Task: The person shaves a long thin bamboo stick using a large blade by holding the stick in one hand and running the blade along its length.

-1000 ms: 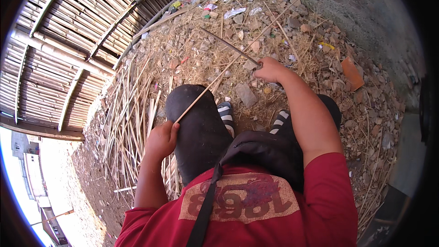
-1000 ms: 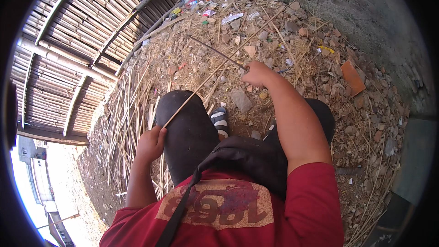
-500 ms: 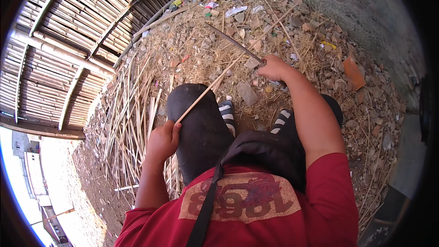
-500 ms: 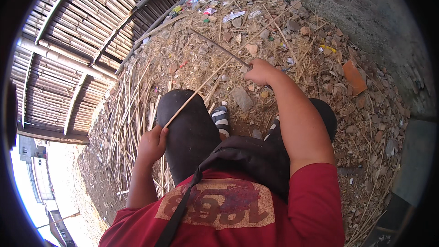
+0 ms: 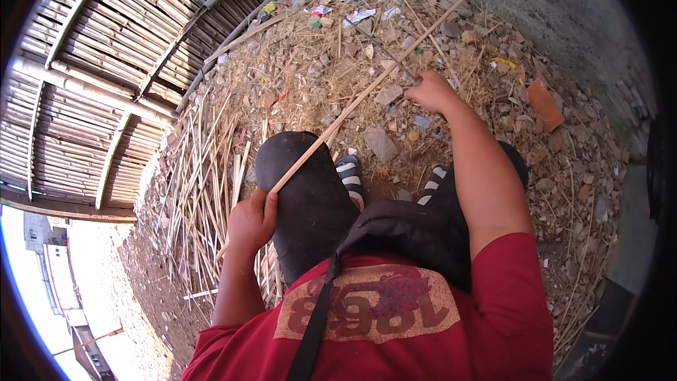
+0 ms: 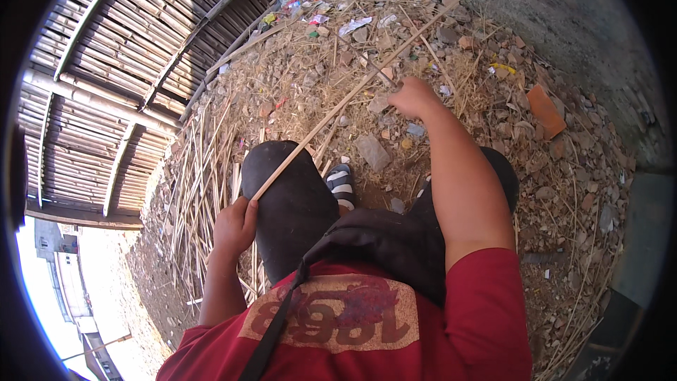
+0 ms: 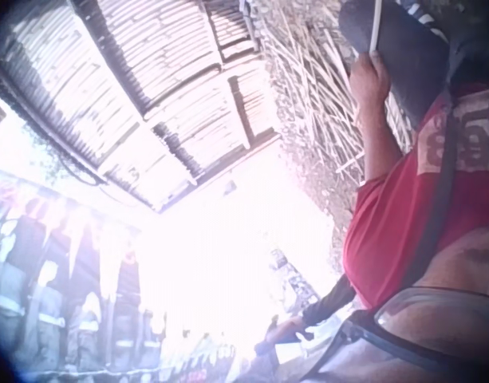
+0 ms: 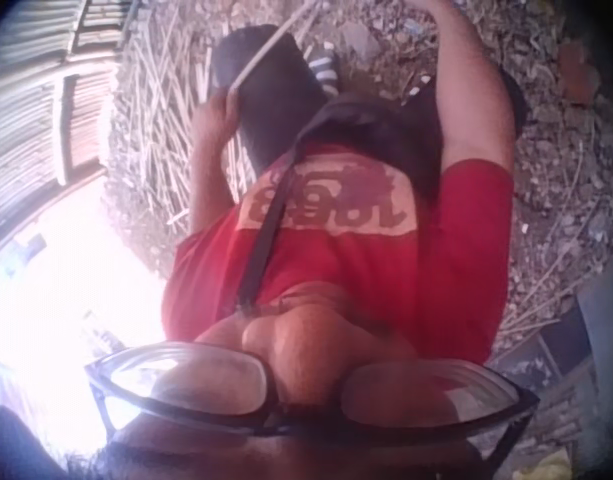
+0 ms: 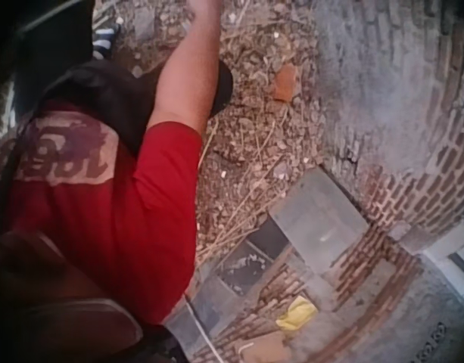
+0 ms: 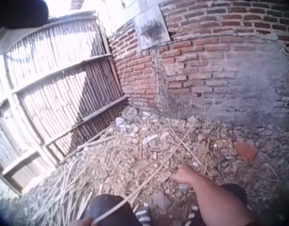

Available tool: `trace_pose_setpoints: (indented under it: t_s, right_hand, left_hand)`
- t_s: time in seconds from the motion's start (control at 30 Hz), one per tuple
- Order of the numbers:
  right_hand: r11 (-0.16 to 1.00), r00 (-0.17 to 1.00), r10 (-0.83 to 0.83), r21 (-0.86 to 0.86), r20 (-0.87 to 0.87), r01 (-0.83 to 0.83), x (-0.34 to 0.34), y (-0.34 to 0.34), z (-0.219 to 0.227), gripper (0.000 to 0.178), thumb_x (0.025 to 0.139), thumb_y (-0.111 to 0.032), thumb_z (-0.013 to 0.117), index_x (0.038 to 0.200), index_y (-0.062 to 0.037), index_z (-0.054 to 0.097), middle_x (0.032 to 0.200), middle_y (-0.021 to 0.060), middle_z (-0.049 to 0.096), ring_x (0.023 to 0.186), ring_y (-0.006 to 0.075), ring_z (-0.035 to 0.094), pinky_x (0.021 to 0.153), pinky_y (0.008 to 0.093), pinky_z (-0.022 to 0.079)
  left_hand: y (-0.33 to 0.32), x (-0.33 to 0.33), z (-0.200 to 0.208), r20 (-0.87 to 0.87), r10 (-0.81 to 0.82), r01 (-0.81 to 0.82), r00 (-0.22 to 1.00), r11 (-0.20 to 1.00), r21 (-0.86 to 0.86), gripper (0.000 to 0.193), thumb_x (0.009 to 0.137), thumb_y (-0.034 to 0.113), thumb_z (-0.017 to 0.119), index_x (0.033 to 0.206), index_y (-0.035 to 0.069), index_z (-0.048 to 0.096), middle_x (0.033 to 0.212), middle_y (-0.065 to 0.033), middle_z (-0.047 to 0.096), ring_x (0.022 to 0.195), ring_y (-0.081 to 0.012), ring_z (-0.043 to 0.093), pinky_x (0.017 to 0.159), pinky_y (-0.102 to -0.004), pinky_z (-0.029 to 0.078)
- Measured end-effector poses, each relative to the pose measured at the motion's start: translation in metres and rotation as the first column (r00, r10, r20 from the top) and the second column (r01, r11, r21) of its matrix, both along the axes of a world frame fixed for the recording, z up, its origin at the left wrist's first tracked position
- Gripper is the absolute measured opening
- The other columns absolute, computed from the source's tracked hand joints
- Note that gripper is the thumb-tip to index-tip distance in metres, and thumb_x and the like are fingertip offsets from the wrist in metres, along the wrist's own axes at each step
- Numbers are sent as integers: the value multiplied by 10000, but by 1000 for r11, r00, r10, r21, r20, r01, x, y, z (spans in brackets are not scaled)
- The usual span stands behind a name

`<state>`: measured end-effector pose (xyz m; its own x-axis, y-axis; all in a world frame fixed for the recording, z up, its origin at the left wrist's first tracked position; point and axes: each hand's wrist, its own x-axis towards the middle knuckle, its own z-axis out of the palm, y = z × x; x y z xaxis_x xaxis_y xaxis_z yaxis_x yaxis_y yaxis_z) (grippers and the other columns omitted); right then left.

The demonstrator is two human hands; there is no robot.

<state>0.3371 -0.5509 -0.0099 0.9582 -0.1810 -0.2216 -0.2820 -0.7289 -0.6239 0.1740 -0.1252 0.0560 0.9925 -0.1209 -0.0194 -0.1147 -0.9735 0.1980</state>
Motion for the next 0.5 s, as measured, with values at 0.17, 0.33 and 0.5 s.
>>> trace_pose_setpoints:
  t_s: [0.17, 0.33, 0.5]
  right_hand:
    - [995, 1000, 7, 96, -5, -6, -11, 4, 34, 500, 776, -291, 695, 1170, 17, 682, 1032, 194, 723, 922, 316, 709, 821, 394, 557]
    - [992, 985, 129, -19, 118, -128, -16, 8, 39, 509, 764, -320, 729, 1151, 8, 700, 1040, 188, 726, 953, 324, 706, 845, 408, 555]
    - [951, 951, 303, -88, 68, -296, -17, 18, 35, 499, 751, -316, 724, 1151, -17, 708, 1072, 197, 720, 991, 346, 693, 884, 423, 548]
  left_hand:
    - [-3, -5, 0, 74, -7, 4, 997, 999, 50, 341, 999, 349, 593, 811, 69, 545, 659, -201, 629, 640, -447, 627, 571, -554, 452]
    - [0, -18, 0, 204, 43, -57, 978, 996, 66, 314, 984, 319, 626, 805, 73, 548, 655, -177, 634, 603, -422, 624, 555, -536, 453]
    - [-1, -30, -8, 251, 74, -70, 965, 997, -27, 283, 995, 294, 610, 844, 56, 581, 709, -186, 645, 647, -422, 633, 589, -535, 460]
